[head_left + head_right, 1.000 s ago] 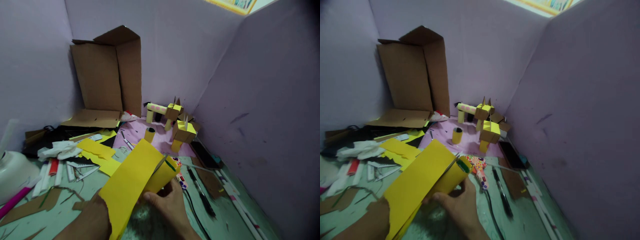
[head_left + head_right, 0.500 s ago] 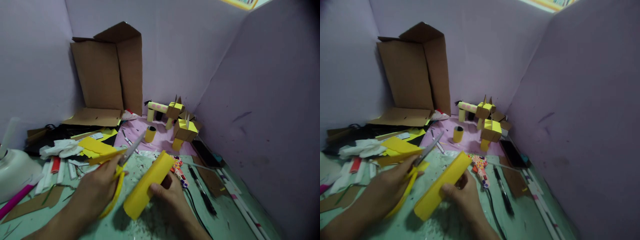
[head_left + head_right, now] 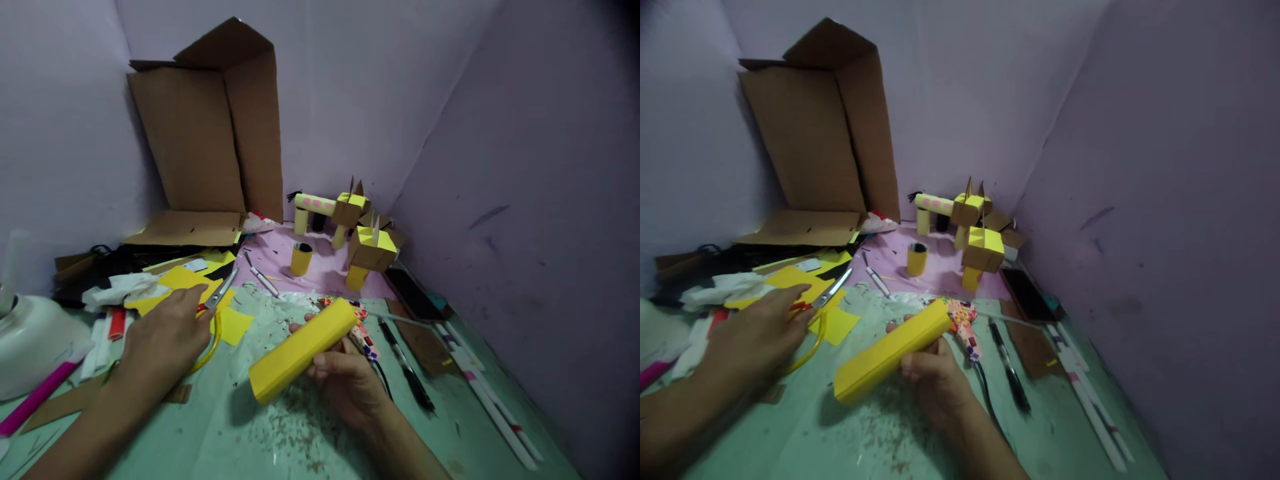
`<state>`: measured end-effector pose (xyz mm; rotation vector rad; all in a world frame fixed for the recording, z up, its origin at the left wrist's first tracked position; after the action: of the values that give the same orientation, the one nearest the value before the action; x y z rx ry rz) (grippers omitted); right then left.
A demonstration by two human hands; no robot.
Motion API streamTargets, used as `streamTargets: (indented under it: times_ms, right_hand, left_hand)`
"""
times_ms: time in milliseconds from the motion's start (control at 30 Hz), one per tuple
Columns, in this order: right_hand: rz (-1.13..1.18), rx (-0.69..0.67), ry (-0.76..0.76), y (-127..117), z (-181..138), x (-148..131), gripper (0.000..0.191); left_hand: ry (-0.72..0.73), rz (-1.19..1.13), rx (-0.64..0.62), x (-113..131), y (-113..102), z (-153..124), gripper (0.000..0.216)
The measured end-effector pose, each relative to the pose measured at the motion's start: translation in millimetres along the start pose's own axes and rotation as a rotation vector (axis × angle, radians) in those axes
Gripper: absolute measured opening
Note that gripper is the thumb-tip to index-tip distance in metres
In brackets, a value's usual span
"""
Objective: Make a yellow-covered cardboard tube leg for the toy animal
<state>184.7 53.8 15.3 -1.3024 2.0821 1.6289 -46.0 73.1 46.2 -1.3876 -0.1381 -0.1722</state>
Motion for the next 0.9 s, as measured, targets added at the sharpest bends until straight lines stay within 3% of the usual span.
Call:
streamTargets:
  times_ms: [67,167,267,367,567,667,767,900]
  right_hand:
    - [-0.007,0.006,-0.021,1.7,-0.5,1.1,0.039]
    - [-0.02,0.002,-0.06,2.9,-0.5,3.7,0.041]
    - [-0.056,-0.042,-0.075,2.5,-0.1,6.4,0.042]
    - [-0.069,-0.045,-0.085,-0.3,0.2,6.6,0.048]
    - [-0.055,0.026,-0.232,-9.3,-0.2,-7.6,0.058]
    - [-0.105,0.127,-0.207,-12.6,0.0,-14.7,0.056]
    - [0.013,0.192,-0.121,-14.9,0.5,-19.0,0.039]
    - [0.133,0.252,0.011,-16.8,2.6,-17.7,0.026]
  left_hand:
    - [0.05,-0.324,0.01,11.4,-1.1,-8.2,0.047]
    - [0.186,-0.726,-0.21,32.3,6.5,-23.7,0.059]
    - [0.215,-0.803,-0.283,47.0,14.5,-33.2,0.06]
    - [0.224,-0.829,-0.291,53.0,16.5,-32.7,0.041]
    - [0.188,-0.785,-0.185,51.1,16.6,-26.1,0.038]
    - [0.143,-0.793,-0.148,49.6,17.6,-26.1,0.047]
    - [0.081,-1.048,-0.15,49.0,17.2,-26.6,0.062]
    - [0.087,-1.407,-0.14,51.0,14.2,-28.8,0.059]
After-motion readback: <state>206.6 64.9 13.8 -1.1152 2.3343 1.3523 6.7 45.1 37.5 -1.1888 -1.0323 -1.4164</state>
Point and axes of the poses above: each hand's wrist, its own z-axis towards the middle knuckle, its own y-axis out of the palm, x = y × z, the point moved 1 cm from there along z, towards the middle knuckle, and after that the axes turned 9 degrees about y, right-handed, at the moved point
